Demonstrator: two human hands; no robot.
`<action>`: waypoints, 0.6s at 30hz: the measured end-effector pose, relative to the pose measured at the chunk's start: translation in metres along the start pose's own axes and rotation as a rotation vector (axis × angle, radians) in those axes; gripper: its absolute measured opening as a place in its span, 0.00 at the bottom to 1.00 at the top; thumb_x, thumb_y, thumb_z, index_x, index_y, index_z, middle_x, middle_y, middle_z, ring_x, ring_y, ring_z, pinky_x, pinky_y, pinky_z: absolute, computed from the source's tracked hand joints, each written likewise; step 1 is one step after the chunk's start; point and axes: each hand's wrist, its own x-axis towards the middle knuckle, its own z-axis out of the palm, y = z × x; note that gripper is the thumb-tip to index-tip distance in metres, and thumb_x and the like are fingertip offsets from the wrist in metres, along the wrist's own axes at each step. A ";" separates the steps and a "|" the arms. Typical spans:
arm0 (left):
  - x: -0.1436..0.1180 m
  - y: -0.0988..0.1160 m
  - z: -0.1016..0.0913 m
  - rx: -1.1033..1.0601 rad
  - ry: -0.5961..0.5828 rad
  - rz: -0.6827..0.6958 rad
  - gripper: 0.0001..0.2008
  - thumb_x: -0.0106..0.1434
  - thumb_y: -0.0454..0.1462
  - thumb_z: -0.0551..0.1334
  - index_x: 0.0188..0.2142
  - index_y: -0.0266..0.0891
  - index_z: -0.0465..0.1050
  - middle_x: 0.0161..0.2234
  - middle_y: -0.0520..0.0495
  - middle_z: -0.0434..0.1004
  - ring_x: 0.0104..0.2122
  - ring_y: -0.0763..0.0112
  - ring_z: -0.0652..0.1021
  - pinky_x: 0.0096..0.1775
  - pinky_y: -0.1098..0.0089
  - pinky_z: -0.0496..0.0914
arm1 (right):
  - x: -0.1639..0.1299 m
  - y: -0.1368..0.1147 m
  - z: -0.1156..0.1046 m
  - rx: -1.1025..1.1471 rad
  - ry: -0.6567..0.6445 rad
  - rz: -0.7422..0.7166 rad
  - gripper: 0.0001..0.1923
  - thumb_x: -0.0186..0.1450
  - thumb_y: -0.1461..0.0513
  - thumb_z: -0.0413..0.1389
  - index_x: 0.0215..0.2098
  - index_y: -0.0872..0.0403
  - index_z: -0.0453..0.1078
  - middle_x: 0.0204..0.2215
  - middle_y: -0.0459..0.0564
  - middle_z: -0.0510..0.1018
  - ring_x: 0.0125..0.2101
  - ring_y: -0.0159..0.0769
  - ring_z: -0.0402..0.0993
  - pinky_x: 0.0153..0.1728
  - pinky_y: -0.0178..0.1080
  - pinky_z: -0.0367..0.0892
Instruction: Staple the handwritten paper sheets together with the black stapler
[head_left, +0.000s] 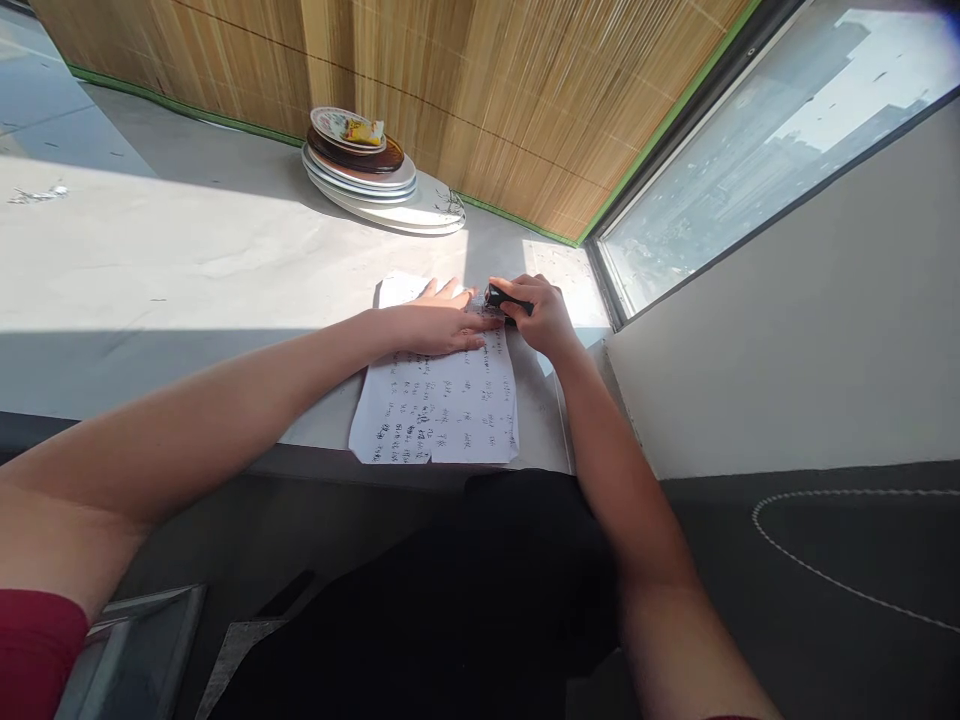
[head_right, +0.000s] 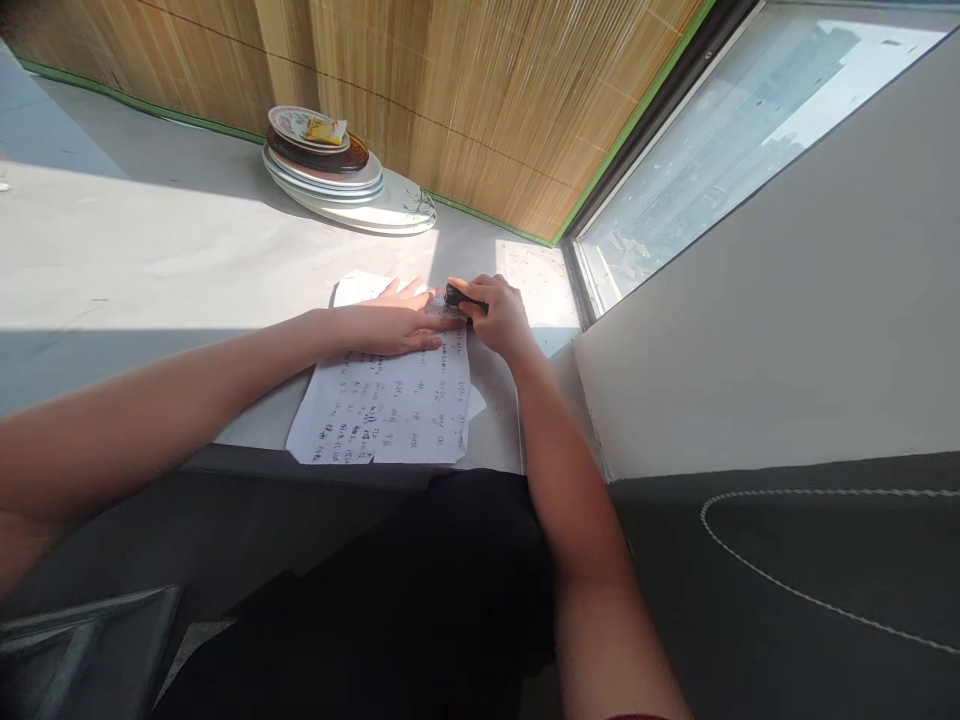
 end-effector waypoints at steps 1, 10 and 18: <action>0.000 0.001 -0.001 0.004 0.000 0.002 0.33 0.74 0.55 0.59 0.76 0.68 0.65 0.79 0.54 0.60 0.80 0.34 0.45 0.74 0.28 0.44 | 0.000 0.000 0.000 0.004 0.001 0.003 0.20 0.72 0.57 0.60 0.61 0.43 0.83 0.46 0.53 0.84 0.49 0.52 0.76 0.57 0.58 0.72; -0.002 0.001 0.000 0.040 0.018 0.018 0.32 0.75 0.53 0.59 0.77 0.67 0.65 0.76 0.50 0.66 0.79 0.35 0.49 0.73 0.29 0.48 | 0.000 -0.003 -0.002 0.016 0.001 0.025 0.21 0.72 0.56 0.61 0.61 0.43 0.82 0.47 0.54 0.84 0.50 0.51 0.76 0.57 0.59 0.73; 0.002 -0.005 0.004 0.023 0.039 0.030 0.32 0.73 0.53 0.61 0.75 0.66 0.68 0.76 0.50 0.66 0.78 0.34 0.51 0.73 0.29 0.49 | 0.001 -0.003 -0.001 -0.016 -0.017 0.011 0.22 0.72 0.57 0.61 0.62 0.44 0.82 0.48 0.54 0.84 0.50 0.52 0.75 0.57 0.60 0.72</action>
